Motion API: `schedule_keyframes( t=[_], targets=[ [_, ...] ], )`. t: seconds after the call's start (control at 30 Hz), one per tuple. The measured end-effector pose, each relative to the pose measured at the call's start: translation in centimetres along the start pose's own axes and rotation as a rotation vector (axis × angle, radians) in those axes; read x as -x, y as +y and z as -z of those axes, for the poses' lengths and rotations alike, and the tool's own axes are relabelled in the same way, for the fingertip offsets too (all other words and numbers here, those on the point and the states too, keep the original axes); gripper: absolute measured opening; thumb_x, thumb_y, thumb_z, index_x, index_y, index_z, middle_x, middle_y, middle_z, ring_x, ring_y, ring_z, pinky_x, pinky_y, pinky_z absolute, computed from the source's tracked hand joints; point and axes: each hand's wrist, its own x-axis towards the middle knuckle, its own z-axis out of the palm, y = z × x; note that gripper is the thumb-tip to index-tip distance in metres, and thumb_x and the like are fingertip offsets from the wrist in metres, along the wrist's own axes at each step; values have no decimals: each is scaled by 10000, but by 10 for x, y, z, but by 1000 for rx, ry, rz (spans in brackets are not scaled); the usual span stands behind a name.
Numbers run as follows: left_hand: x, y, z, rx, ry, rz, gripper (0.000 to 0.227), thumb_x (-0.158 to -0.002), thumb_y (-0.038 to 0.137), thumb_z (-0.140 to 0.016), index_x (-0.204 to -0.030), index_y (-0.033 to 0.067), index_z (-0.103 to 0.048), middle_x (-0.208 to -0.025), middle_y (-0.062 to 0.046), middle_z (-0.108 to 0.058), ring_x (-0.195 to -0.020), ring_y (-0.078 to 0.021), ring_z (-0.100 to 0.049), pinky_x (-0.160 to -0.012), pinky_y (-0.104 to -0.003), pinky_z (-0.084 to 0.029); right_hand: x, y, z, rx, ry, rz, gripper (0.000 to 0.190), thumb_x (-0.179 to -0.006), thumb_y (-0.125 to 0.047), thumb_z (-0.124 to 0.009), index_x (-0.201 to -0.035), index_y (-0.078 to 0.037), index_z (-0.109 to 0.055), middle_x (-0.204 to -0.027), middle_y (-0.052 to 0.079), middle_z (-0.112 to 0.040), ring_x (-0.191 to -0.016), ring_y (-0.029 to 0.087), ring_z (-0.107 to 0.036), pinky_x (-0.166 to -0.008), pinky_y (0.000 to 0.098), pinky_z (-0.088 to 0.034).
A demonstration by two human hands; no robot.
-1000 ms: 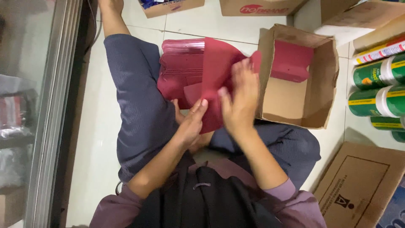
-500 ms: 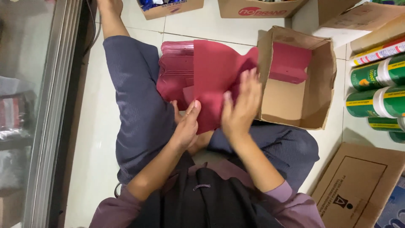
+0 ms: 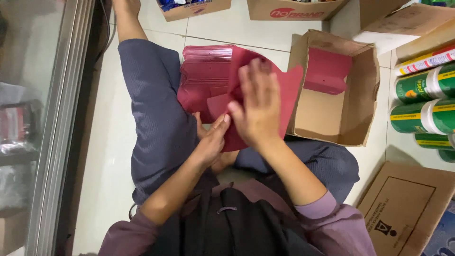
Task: The person sits on the floor and wipes a stack of pink plastic parts with a dark cloth. They pick up each part, wipe it thoroughly, and place it into a cardboard box.
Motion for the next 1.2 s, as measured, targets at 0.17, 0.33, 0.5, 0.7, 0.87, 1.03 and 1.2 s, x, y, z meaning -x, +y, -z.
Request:
schedule_keyframes(
  t=[0.17,0.33,0.5,0.7,0.87,1.03,1.2],
  targets=[
    [-1,-8,5,5,23,-59,772,-1041,323,-576,-1632,142,-113,-1616,-138,-339,-1516,-180,-253,-1277,-448,3,-19,-4,1,23,26,59,499,-1068,-364,-571,-1492,-102,-560,-1560,152,-469,-1433,373,-475,-1190,534,-366],
    [-5,63,-26,78,255,276,1044,-870,282,-669,-1614,253,62,-1467,-299,-518,-1360,-250,-559,-1152,-362,-368,-18,-9,11,-39,-96,-218,510,-1187,-362,-410,-1647,-185,-279,-1721,37,-272,-1609,332,-346,-1315,606,-309],
    [-10,59,-25,114,254,316,1074,-861,329,-685,-1611,237,77,-1499,-278,-422,-1384,-264,-507,-1159,-395,-358,-2,-23,-5,28,-153,128,598,-966,-376,-701,-1495,-140,-550,-1511,120,-552,-1406,359,-510,-1202,576,-301],
    [-16,59,-22,168,276,340,1114,-851,386,-705,-1608,217,96,-1538,-253,-307,-1414,-281,-444,-1168,-435,-346,-13,-6,20,-4,-13,-118,534,-1067,-262,-623,-1549,-86,-474,-1587,149,-445,-1487,371,-411,-1231,564,-283],
    [-26,58,-17,197,274,374,1149,-844,429,-720,-1606,202,110,-1567,-234,-220,-1436,-293,-396,-1174,-464,-337,26,-36,6,-83,-145,-1,612,-975,-296,-684,-1526,-107,-497,-1576,149,-458,-1481,381,-404,-1220,575,-286],
    [-32,60,1,238,306,395,1185,-836,471,-735,-1603,188,124,-1596,-214,-134,-1458,-305,-349,-1181,-493,-328,44,-9,1,-5,-276,-9,714,-867,-333,-790,-1504,-161,-517,-1530,152,-509,-1444,404,-430,-1174,623,-314],
    [-38,58,-1,277,295,424,1238,-826,528,-755,-1600,169,142,-1634,-187,-19,-1488,-320,-286,-1190,-533,-316,33,7,16,-113,87,-315,426,-1092,-235,-513,-1484,-75,-548,-1529,143,-508,-1437,407,-452,-1209,517,-300]
  ],
)
